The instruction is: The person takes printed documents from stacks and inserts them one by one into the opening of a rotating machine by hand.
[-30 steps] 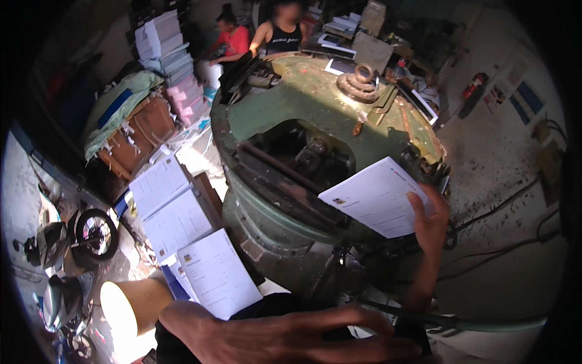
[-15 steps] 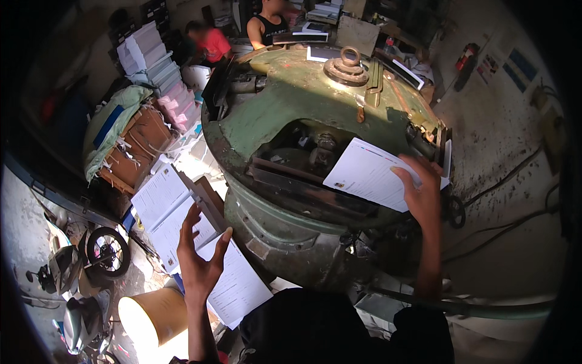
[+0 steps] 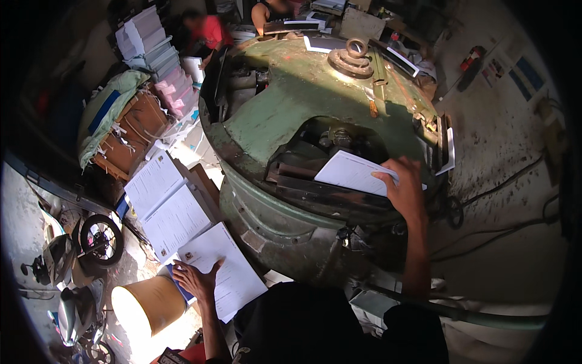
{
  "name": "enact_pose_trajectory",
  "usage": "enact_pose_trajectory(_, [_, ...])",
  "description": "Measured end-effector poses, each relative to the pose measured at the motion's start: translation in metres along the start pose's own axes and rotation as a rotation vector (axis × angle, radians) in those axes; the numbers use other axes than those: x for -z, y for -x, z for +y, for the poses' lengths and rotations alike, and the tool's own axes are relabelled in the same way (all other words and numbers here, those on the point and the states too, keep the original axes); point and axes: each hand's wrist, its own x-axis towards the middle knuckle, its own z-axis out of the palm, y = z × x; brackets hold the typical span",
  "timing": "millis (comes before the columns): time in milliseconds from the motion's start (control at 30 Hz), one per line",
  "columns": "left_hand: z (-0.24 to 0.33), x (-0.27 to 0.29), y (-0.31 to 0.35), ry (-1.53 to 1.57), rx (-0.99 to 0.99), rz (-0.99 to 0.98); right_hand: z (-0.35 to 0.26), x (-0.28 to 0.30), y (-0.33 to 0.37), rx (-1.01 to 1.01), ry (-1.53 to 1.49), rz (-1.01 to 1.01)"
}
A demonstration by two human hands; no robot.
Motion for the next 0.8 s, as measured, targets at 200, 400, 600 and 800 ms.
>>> enact_pose_trajectory(200, [0.002, 0.002, 0.004, 0.121, 0.061, -0.040, 0.009, -0.004, 0.008, -0.134, -0.152, -0.106])
enact_pose_trajectory(400, [0.004, 0.008, 0.000, 0.304, 0.118, -0.030, 0.024, -0.007, 0.021, -0.230, -0.285, -0.108])
enact_pose_trajectory(600, [-0.002, -0.007, 0.002, 0.444, 0.177, -0.015, 0.036, -0.011, 0.026, -0.178, -0.294, -0.087])
enact_pose_trajectory(800, [-0.006, -0.021, 0.003, 0.376, 0.116, 0.076, 0.043, -0.002, 0.028, -0.236, -0.282, -0.142])
